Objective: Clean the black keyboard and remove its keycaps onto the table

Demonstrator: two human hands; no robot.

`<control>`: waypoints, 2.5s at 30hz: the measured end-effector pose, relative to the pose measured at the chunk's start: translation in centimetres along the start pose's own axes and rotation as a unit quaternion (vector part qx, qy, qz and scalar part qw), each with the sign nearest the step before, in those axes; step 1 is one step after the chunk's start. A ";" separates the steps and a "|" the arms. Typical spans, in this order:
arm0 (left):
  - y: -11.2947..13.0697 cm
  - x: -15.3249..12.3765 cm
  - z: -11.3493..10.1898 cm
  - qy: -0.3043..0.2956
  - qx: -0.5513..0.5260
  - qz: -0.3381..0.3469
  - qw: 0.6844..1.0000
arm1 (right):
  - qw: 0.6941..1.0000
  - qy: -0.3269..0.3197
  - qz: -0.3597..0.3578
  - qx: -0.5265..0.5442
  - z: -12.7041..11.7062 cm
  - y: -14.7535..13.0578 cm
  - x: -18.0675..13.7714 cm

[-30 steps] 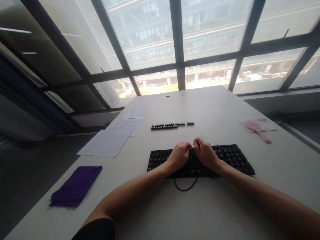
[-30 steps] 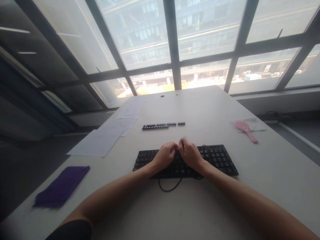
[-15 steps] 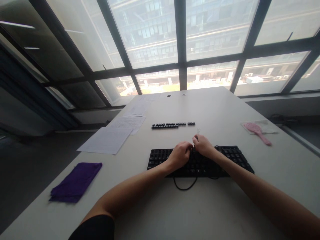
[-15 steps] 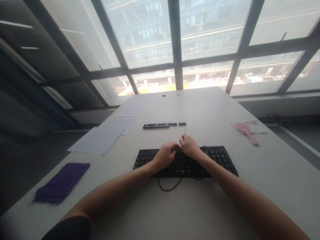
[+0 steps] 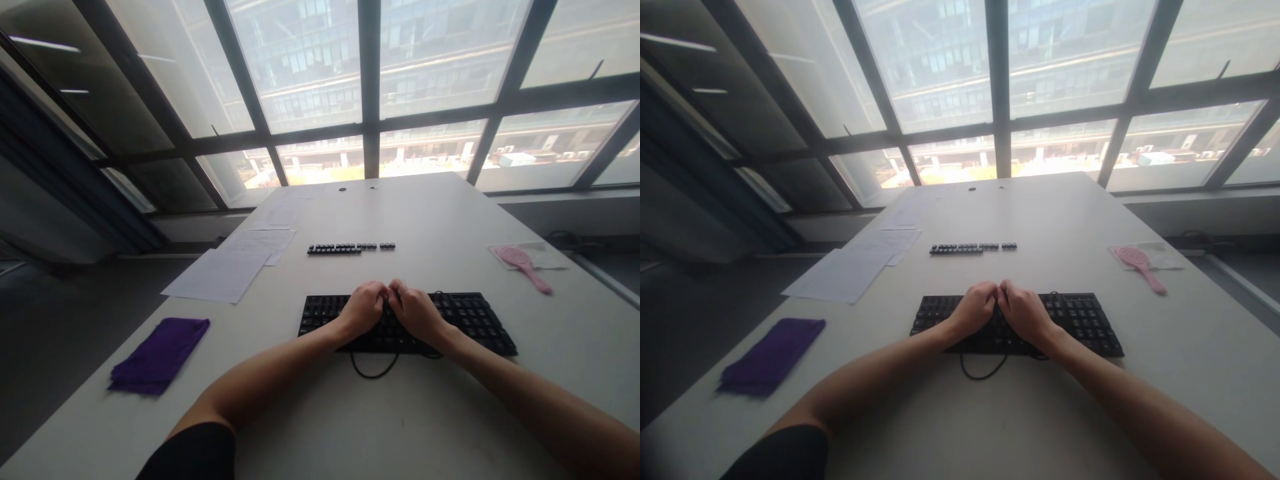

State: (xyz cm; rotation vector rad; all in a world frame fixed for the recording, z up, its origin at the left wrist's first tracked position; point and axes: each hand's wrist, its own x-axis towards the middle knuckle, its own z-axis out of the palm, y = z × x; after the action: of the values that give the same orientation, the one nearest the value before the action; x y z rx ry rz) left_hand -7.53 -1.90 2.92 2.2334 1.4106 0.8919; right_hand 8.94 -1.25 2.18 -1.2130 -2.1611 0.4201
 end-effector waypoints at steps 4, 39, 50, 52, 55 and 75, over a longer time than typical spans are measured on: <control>0.1 0.0 -0.1 -0.002 -0.011 0.005 1.000 | 1.000 0.019 0.001 0.012 0.1 0.4 -0.2; 0.2 0.0 -0.1 -0.003 -0.033 0.009 0.999 | 0.884 0.096 0.267 0.370 -1.0 2.2 2.4; 0.4 0.1 -0.2 -0.005 -0.036 0.013 0.999 | 0.945 0.063 0.195 0.257 -0.5 2.1 2.7; 0.3 0.1 -0.2 -0.005 -0.035 0.013 0.999 | 0.964 0.041 0.168 0.202 -0.1 2.2 3.3; 0.2 0.1 -0.1 -0.003 -0.033 0.012 0.999 | 0.975 -0.020 0.163 0.151 0.3 2.5 4.8; 0.2 0.2 0.1 0.006 -0.032 0.001 0.999 | 0.974 -0.151 0.158 0.060 -0.8 1.5 6.5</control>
State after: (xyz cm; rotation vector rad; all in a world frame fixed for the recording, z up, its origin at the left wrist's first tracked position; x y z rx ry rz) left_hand -7.24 -1.81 3.00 2.1855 1.3663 0.9401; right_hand 7.96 5.03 4.27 -1.5085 -2.1516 0.9103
